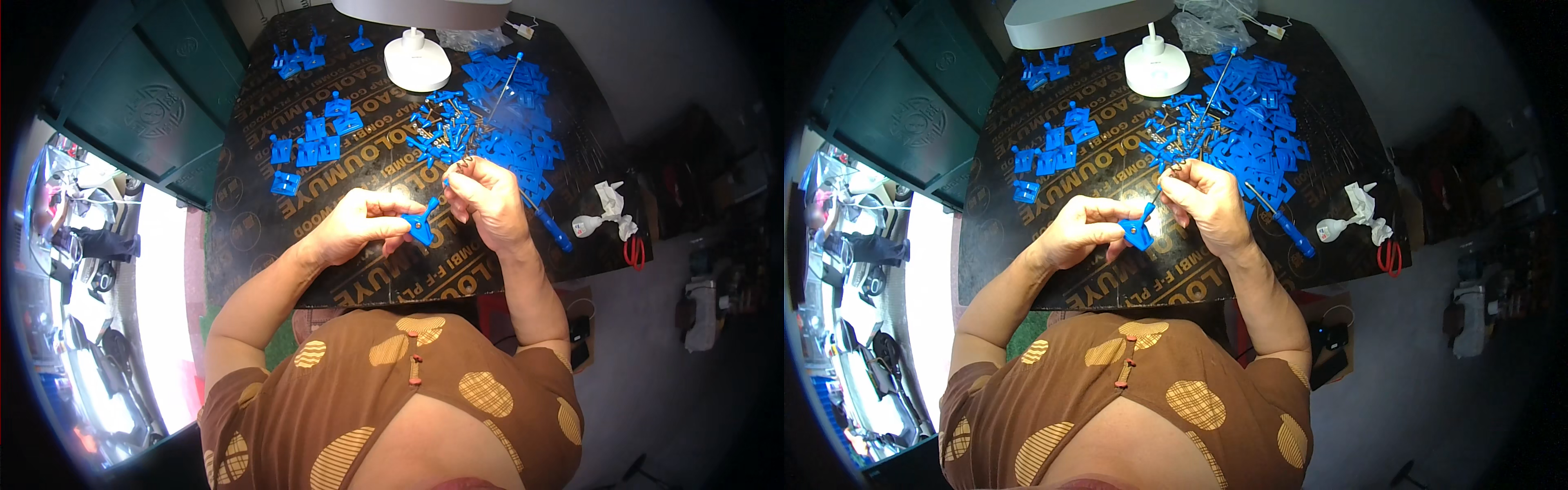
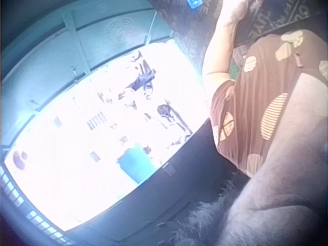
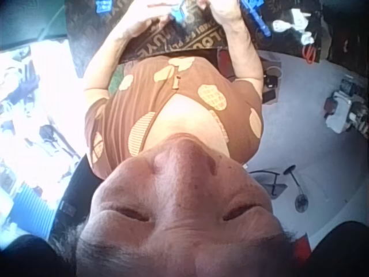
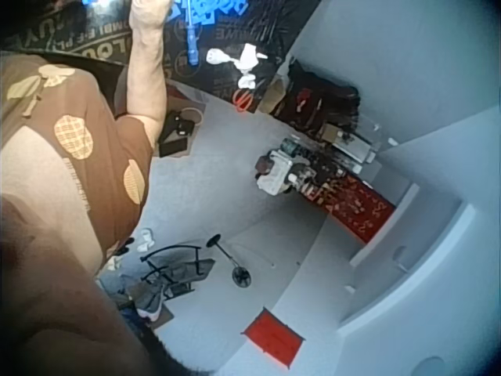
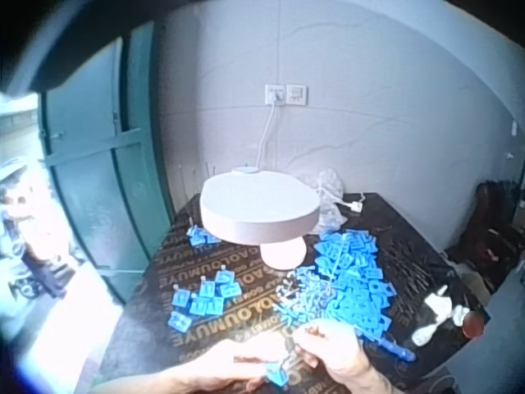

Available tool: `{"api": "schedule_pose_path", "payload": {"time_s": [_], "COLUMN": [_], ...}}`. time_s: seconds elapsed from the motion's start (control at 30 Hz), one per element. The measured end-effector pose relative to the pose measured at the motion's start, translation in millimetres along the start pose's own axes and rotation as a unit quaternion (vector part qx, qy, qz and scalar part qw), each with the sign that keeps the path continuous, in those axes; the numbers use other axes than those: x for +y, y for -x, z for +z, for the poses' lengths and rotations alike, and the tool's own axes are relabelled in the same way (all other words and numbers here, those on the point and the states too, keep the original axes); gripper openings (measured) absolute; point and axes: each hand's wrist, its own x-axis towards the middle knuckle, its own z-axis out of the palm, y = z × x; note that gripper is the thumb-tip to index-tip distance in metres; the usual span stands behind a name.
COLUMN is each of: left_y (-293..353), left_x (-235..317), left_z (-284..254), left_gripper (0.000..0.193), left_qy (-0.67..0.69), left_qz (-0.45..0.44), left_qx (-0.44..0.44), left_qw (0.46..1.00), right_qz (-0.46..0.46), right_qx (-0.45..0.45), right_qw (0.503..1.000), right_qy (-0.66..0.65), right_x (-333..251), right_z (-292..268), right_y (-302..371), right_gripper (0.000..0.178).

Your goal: The person picks up a blue plastic piece and a metal spring, then inserts the spring into the plastic piece by hand. They pick up a blue plastic pin and push it into the assembly, then place the completed unit onto the table.

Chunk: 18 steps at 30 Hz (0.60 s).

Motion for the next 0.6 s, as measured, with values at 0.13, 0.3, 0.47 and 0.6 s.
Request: {"api": "schedule_pose_path", "payload": {"time_s": [0.13, 0.3, 0.47, 0.6], "left_y": [-0.2, 1.6, -0.5, -1.4], "left_x": [6.3, 7.5, 6.8, 7.3], "left_z": [4.6, 5.7, 5.4, 3.6], "left_gripper": [0.032, 0.033, 0.029, 0.029], "left_qy": [-0.078, -0.087, -0.024, 0.05], "left_qz": [0.003, -0.015, -0.022, -0.059], "left_qx": [0.024, 0.042, 0.011, -0.025], "left_qw": [0.997, 0.995, 0.999, 0.997], "right_qz": [-0.002, 0.011, 0.02, 0.023], "right_qx": [0.011, 0.013, 0.005, 0.017], "right_qw": [1.0, 0.999, 0.998, 0.999], "right_qy": [-0.003, -0.037, -0.058, -0.046], "right_x": [0.7, 1.1, 1.3, 1.5], "right_z": [0.2, -0.2, -0.5, -0.4], "right_y": [0.3, -0.3, -0.2, -0.1], "right_gripper": [0.01, 0.01, 0.012, 0.012]}}
